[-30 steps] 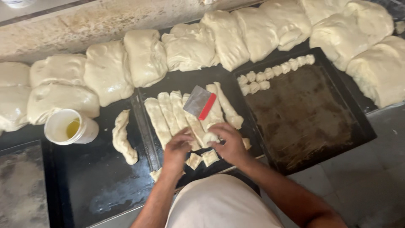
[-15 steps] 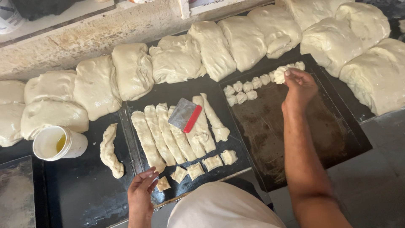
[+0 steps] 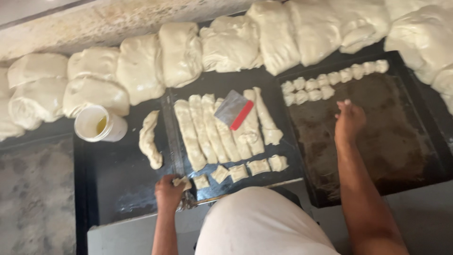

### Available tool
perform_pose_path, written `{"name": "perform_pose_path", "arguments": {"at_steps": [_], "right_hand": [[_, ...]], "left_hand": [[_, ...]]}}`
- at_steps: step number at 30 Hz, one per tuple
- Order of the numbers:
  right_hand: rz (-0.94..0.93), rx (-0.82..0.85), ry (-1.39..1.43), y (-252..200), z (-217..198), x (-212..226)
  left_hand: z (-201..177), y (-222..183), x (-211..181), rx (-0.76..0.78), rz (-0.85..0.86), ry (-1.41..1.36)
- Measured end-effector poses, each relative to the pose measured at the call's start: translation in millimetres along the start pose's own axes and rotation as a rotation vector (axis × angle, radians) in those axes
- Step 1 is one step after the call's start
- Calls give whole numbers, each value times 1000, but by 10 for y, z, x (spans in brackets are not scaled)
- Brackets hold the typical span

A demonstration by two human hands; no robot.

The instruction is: The person divides portions of dough from a larger strip using a scraper and then rolls each small piece by hand to form small balls, placing them onto a dark tray.

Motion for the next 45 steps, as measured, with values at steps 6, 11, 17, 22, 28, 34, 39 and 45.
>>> {"name": "perform_pose_path", "arguments": {"at_steps": [6,11,17,22,28,34,39,45], "right_hand": [[-130,113,-73,-1210,271,556],[-140,300,-36,-1877,754,1032],[-695,659,-485,-2417,1607,1691],[-868,991,-741,-2604,2115,1579],[-633,1020,-464,-2535,1913,1699],[-33,1156,192,-2668,1628,1998],[-381,1004,-29,-2639,1604,2270],[67,1140,15,-2569,1728,1792]], "left_hand": [[63,62,-171,427,-70,67],[-260,91,-492,668,-116,-137],[-297,212,-1158,610,-40,-772],[-112,109,-1530,643,5,-983],[-246,-50,-1635,436,-48,-646],[1,-204,-1721,378,-156,-807],[159,-260,-1818,394,-113,-1032],[-190,-359,-2187,532,-70,-987]]}}
Point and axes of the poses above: each hand's wrist, its own y-axis towards the middle knuckle, its own z-axis out of the palm, x = y × z, the point moved 7 cm from there along y, towards the middle knuckle, and after that the axes turned 3 degrees about y, right-handed, at the moved point
